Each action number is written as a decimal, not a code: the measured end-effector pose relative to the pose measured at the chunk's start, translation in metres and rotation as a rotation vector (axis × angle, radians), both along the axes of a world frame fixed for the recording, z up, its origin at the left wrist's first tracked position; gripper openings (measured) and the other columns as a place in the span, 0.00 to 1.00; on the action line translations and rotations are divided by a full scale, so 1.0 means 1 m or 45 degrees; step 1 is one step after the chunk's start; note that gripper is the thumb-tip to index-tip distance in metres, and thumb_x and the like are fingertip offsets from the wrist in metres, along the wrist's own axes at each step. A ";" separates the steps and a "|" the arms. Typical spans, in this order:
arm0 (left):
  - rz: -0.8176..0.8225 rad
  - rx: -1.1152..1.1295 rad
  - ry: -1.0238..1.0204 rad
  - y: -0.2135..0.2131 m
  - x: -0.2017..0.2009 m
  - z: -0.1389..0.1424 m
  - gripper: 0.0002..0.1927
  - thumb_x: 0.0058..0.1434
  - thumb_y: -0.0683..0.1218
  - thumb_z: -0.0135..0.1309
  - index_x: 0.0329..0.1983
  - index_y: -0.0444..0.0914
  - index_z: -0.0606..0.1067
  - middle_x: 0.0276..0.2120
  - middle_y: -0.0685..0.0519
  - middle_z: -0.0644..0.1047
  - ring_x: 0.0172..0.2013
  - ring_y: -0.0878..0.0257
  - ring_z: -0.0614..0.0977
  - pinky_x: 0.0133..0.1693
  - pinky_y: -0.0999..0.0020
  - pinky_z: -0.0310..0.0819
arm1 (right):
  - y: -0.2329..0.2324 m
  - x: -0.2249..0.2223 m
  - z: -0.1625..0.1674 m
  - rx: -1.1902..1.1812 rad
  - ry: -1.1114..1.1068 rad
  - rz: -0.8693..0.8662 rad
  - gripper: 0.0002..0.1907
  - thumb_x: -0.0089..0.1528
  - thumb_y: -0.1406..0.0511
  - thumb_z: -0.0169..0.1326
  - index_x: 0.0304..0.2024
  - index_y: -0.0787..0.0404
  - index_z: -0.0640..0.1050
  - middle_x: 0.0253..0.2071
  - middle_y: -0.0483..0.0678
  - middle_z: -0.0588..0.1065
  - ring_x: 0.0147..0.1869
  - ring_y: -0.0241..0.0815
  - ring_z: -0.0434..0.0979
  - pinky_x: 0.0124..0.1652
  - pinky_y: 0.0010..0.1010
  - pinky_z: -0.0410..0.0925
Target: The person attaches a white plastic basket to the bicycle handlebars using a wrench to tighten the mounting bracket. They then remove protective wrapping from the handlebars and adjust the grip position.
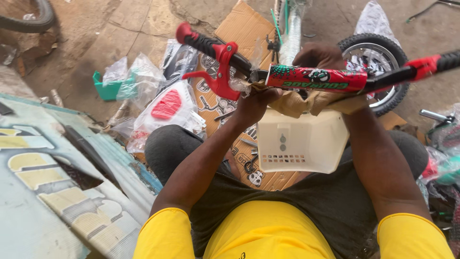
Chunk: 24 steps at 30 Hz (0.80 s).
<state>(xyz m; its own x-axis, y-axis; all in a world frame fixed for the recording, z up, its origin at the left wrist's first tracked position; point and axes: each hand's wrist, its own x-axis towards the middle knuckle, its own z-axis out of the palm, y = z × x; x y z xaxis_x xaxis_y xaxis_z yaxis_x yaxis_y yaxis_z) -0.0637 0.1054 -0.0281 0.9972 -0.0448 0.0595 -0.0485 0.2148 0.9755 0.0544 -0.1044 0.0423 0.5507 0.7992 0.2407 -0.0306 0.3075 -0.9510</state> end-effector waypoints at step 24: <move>-0.055 0.037 -0.004 0.002 -0.002 -0.007 0.12 0.68 0.44 0.54 0.49 0.33 0.80 0.39 0.54 0.82 0.40 0.68 0.80 0.45 0.69 0.76 | -0.006 -0.001 -0.010 -0.118 -0.104 -0.402 0.12 0.68 0.69 0.66 0.49 0.70 0.79 0.38 0.51 0.78 0.37 0.36 0.78 0.37 0.24 0.73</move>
<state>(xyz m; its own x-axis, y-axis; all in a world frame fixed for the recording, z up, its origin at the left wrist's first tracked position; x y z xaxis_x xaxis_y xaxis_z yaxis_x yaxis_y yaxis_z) -0.0655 0.1072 -0.0352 0.9942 -0.0893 0.0606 -0.0429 0.1882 0.9812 0.0538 -0.1102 0.0321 0.7564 0.6128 0.2289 0.1302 0.2019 -0.9707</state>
